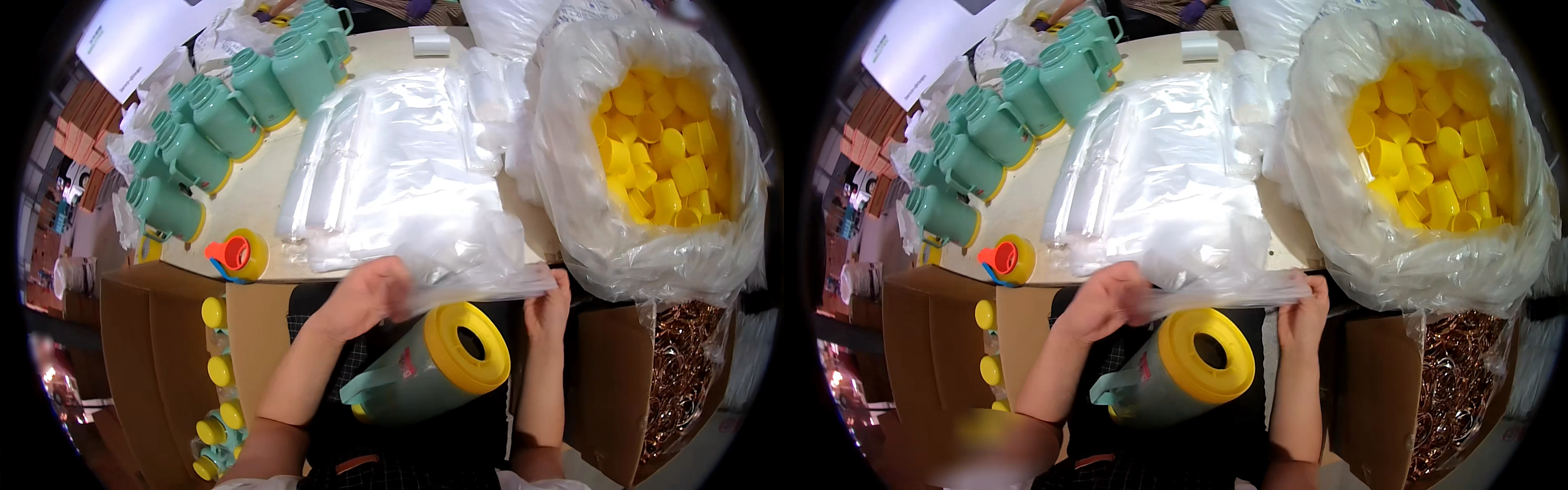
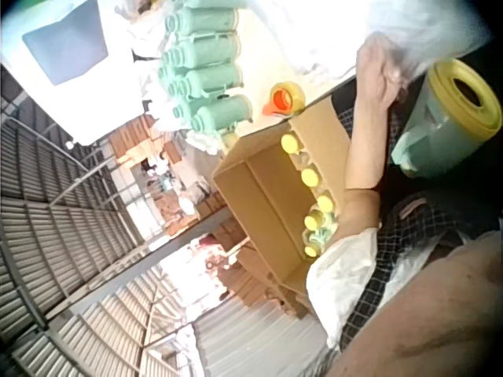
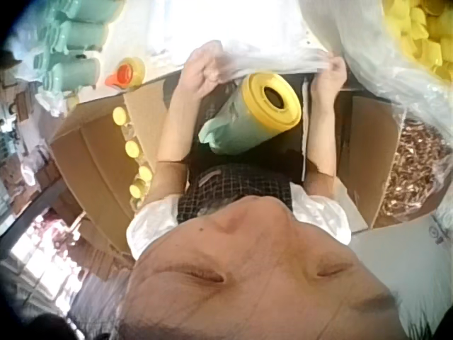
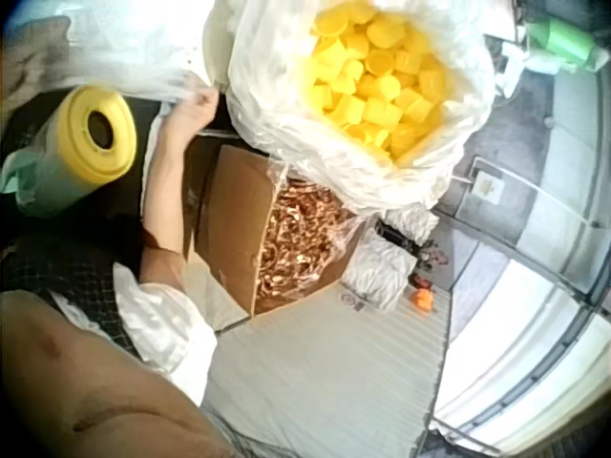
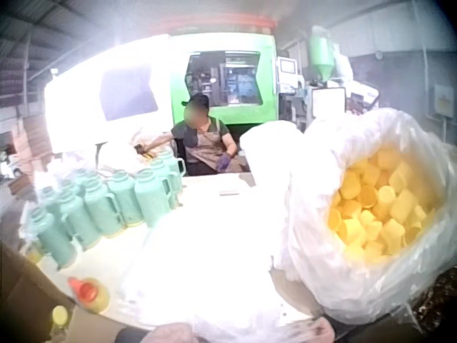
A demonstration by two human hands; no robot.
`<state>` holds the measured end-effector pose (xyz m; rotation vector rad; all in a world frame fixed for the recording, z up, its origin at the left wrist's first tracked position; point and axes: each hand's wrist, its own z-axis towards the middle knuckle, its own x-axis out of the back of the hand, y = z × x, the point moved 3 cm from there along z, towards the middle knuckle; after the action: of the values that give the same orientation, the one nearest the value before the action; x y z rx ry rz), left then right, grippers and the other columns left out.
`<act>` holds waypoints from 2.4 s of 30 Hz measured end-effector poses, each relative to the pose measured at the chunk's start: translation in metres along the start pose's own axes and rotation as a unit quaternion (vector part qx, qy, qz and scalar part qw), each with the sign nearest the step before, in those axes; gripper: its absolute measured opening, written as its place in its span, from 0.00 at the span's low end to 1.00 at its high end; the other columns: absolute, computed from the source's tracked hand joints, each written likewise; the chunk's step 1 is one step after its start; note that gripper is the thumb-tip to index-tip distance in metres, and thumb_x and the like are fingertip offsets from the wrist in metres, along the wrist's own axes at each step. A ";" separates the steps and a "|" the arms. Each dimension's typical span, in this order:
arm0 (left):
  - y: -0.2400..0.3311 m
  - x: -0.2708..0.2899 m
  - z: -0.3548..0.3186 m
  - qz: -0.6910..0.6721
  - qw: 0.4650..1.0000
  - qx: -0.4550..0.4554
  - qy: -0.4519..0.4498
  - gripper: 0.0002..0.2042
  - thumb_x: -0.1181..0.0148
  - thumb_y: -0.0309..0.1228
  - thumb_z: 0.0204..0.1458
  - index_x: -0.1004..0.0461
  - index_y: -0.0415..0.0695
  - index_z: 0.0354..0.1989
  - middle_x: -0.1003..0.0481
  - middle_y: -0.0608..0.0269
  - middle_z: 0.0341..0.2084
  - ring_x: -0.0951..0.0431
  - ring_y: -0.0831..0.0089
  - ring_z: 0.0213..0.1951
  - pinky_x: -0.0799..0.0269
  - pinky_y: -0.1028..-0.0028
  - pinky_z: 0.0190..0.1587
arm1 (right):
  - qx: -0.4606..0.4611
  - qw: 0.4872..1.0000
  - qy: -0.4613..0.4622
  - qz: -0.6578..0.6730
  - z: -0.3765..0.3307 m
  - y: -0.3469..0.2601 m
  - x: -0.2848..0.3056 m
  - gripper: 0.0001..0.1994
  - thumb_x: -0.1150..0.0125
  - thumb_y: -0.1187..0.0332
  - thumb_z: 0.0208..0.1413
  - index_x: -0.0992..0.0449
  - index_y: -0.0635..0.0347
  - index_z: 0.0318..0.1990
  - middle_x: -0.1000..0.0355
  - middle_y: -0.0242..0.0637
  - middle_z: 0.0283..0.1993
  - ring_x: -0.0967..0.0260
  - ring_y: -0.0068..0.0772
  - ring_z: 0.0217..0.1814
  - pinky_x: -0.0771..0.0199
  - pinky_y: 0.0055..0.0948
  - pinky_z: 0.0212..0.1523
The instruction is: The person assembles light green plastic pitchers by hand. They pick up a pitcher body, insert a copper-colored metal ring into the neck, and then screw on a yellow lid. The completed pitchers are placed into a cardboard box. The process is repeated for multiple units.
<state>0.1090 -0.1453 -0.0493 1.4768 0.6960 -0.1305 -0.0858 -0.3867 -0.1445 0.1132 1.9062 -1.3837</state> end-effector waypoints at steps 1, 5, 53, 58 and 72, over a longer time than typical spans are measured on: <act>-0.003 -0.005 -0.003 0.212 0.976 0.010 0.054 0.03 0.43 0.24 0.61 0.30 0.43 0.36 0.37 0.76 0.21 0.36 0.84 0.26 0.37 0.79 0.31 | -0.076 0.987 0.010 0.139 0.000 0.008 0.021 0.02 0.41 0.74 0.64 0.27 0.60 0.38 0.23 0.38 0.41 0.25 0.26 0.45 0.23 0.29 0.48; -0.004 -0.012 -0.008 0.252 0.933 -0.022 0.255 0.14 0.43 0.15 0.49 0.29 0.42 0.45 0.38 0.76 0.26 0.39 0.83 0.28 0.40 0.80 0.31 | 0.110 0.974 0.090 -0.175 -0.084 0.000 -0.031 0.12 0.51 0.64 0.70 0.29 0.62 0.38 0.26 0.40 0.44 0.27 0.32 0.50 0.30 0.33 0.55; 0.318 0.320 -0.276 0.653 0.339 0.131 0.664 0.25 0.41 0.32 0.56 0.37 0.34 0.60 0.24 0.41 0.45 0.22 0.49 0.48 0.26 0.54 0.51 | -0.266 0.729 -0.468 -0.423 -0.178 0.161 -0.156 0.16 0.33 0.74 0.56 0.25 0.63 0.51 0.22 0.37 0.44 0.23 0.26 0.44 0.24 0.26 0.44; 0.297 0.478 -0.334 0.531 0.524 0.126 0.654 0.33 0.41 0.36 0.54 0.40 0.38 0.68 0.30 0.47 0.58 0.24 0.55 0.52 0.25 0.49 0.48 | -0.264 0.727 -0.505 -0.383 -0.173 0.165 -0.154 0.17 0.33 0.69 0.57 0.25 0.60 0.53 0.22 0.40 0.46 0.22 0.35 0.46 0.22 0.32 0.49; 0.270 0.421 -0.046 0.705 0.497 -0.015 0.506 0.50 0.31 0.54 0.48 0.47 0.25 0.66 0.39 0.27 0.63 0.44 0.43 0.70 0.46 0.59 0.71 | -0.108 0.871 -0.303 -0.372 -0.126 0.085 -0.114 0.08 0.37 0.72 0.59 0.21 0.60 0.46 0.21 0.37 0.42 0.22 0.28 0.44 0.23 0.28 0.46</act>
<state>0.5618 0.0703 -0.0241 1.5518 0.0984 2.1711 -0.0298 -0.2059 -0.1250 -1.1454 1.5723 -1.4084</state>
